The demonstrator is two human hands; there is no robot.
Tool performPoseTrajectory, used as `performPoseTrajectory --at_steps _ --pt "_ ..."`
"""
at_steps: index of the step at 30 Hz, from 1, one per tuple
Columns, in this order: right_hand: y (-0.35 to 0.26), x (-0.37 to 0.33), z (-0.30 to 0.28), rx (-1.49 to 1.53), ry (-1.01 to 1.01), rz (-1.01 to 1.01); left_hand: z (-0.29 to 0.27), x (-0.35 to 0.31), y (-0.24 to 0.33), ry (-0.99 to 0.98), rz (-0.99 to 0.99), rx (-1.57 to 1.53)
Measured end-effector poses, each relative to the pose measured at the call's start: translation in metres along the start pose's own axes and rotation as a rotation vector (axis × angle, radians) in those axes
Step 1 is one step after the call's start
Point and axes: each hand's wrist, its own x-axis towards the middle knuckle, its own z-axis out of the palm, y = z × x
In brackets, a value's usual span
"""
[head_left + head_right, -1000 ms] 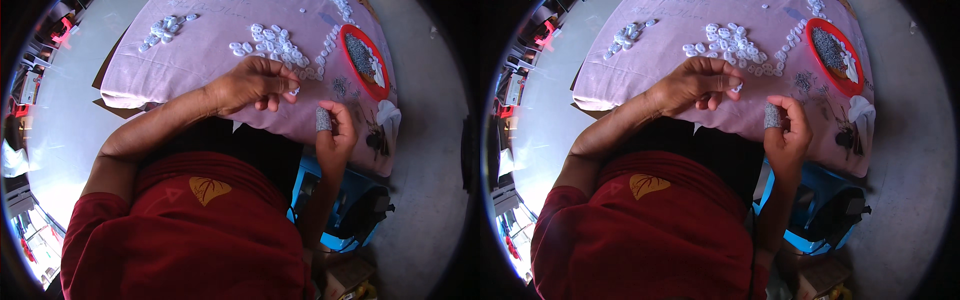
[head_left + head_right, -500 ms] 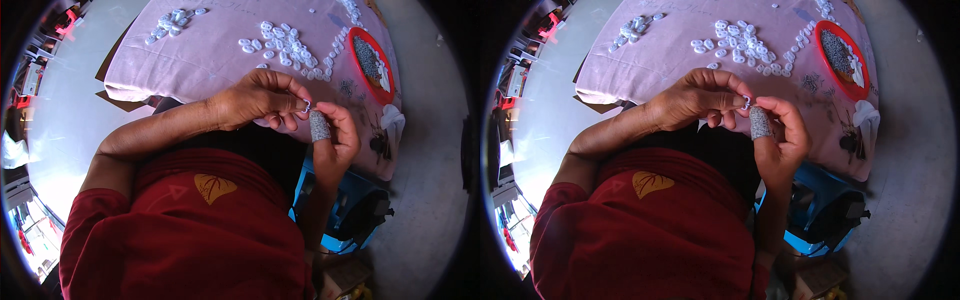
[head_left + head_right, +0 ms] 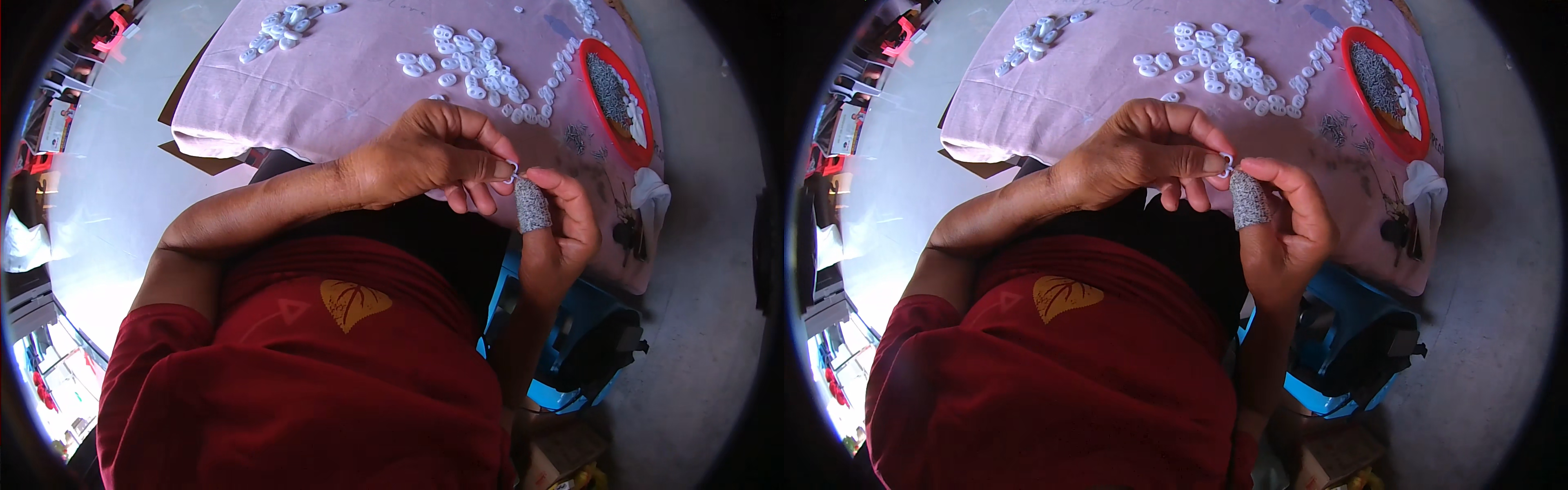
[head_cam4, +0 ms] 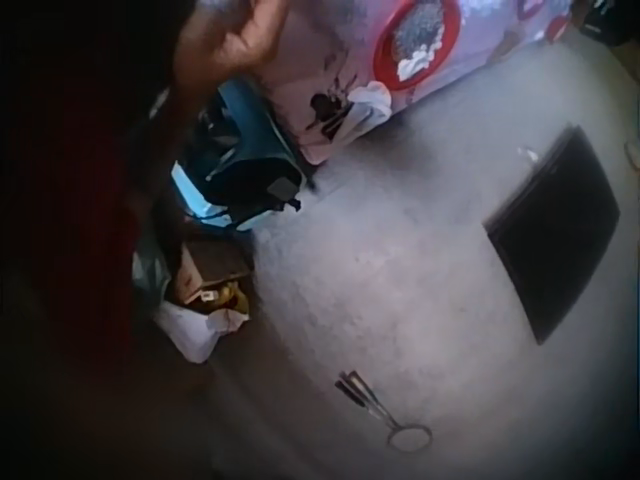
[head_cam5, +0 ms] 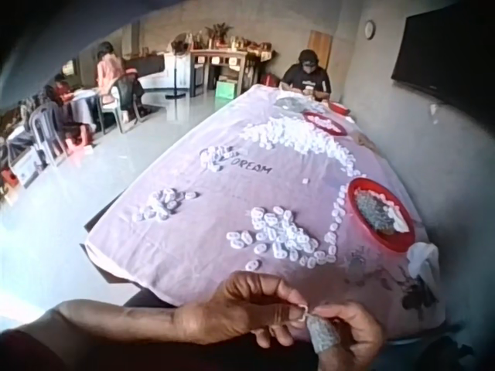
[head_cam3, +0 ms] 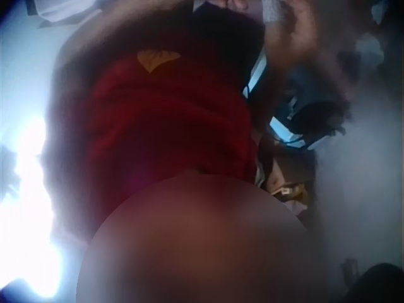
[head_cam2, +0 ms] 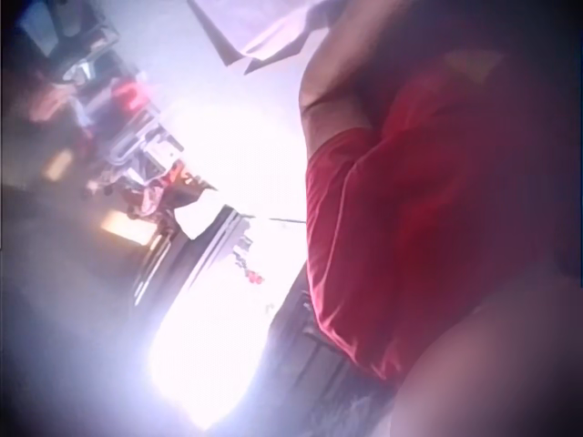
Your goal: The person assembles small plastic components by inserting metal pins from a tray into plastic buckle-like parts by hand, using a finger protector.
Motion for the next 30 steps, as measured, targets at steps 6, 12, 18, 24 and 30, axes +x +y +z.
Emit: performPoseTrajectory --at_steps 6,12,18,24,30 --pt "-0.004 0.000 0.001 -0.049 -0.004 -0.020 0.000 -0.001 0.001 0.004 0.034 0.053" --pt "-0.007 -0.001 0.001 -0.084 -0.016 0.003 0.001 -0.003 0.001 0.011 0.032 0.035" --pt "-0.007 0.003 -0.001 0.007 -0.037 0.072 0.001 -0.003 0.001 -0.001 0.050 0.044" --pt "-0.010 0.003 -0.002 -0.114 -0.104 0.045 0.001 -0.003 0.001 -0.014 0.048 0.057" --pt "-0.009 0.002 -0.002 -0.350 -0.097 -0.053 -0.002 -0.004 0.001 -0.020 0.083 0.068"
